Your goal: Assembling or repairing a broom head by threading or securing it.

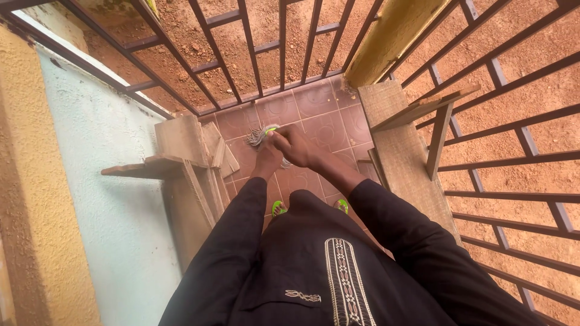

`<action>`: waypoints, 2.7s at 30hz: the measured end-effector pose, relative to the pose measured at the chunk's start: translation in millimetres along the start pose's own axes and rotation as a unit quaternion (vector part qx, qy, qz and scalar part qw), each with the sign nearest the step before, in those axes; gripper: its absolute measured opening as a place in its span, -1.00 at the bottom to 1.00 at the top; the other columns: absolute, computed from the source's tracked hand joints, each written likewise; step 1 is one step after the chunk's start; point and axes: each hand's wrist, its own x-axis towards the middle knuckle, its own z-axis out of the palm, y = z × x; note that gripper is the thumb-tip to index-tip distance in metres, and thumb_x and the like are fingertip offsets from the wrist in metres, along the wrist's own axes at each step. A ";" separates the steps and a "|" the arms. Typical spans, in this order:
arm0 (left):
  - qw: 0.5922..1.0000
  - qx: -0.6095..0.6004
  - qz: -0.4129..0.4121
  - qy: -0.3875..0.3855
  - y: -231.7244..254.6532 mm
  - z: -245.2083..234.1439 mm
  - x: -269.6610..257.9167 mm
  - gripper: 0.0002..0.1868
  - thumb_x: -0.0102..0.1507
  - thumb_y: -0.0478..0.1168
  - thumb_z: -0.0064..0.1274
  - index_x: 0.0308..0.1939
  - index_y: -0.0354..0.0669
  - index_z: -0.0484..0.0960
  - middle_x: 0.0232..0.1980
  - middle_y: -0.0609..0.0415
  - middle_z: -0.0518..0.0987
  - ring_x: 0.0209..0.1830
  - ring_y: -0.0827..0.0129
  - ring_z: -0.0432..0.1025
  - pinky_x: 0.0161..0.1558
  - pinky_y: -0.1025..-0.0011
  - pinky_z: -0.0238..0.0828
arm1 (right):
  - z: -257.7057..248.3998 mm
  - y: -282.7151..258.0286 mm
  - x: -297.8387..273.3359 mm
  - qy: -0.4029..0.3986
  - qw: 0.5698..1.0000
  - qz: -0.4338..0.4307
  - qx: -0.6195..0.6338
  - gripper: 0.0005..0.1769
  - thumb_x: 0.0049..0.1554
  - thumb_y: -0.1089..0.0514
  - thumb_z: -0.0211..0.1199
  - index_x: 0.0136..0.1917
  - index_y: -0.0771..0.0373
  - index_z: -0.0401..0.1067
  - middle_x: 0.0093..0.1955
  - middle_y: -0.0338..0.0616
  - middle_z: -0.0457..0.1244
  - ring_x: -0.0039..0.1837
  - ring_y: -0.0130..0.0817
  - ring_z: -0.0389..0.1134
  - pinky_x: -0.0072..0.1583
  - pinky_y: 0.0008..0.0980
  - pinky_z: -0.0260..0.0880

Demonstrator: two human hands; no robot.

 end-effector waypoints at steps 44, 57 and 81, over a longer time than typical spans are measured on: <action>0.998 -0.016 -0.054 0.026 67.3 105.5 52.1 -0.77 0.31 -0.16 -0.03 -0.15 -0.24 0.61 -0.13 -0.21 0.65 -0.05 -0.11 0.51 -0.07 0.05 0.41 | -119.1 53.2 -2.8 -0.083 0.996 0.009 0.026 -0.44 0.35 -0.04 -0.03 -0.39 0.34 0.14 -0.45 -0.21 0.00 -0.31 -0.47 -0.03 -0.23 -0.26 0.09; 0.993 0.024 -0.095 0.065 36.7 -14.0 15.9 -0.80 0.22 -0.11 0.11 -0.24 -0.16 0.67 -0.26 -0.14 0.67 -0.13 -0.05 0.58 -0.10 0.08 0.50 | -44.7 21.4 34.5 -0.131 0.986 -0.015 0.103 -0.48 0.34 -0.04 0.02 -0.37 0.31 0.27 -0.42 -0.31 0.11 -0.30 -0.53 0.07 -0.23 -0.35 0.12; 0.995 -0.027 0.033 -0.095 57.8 104.8 44.1 -0.72 0.32 -0.14 -0.06 -0.10 -0.32 0.56 -0.10 -0.25 0.62 -0.04 -0.11 0.51 -0.09 0.10 0.42 | -95.3 44.5 -20.3 0.001 0.999 0.008 -0.032 -0.50 0.34 -0.04 0.01 -0.30 0.35 0.09 -0.38 -0.18 -0.06 -0.26 -0.42 -0.03 -0.19 -0.27 0.11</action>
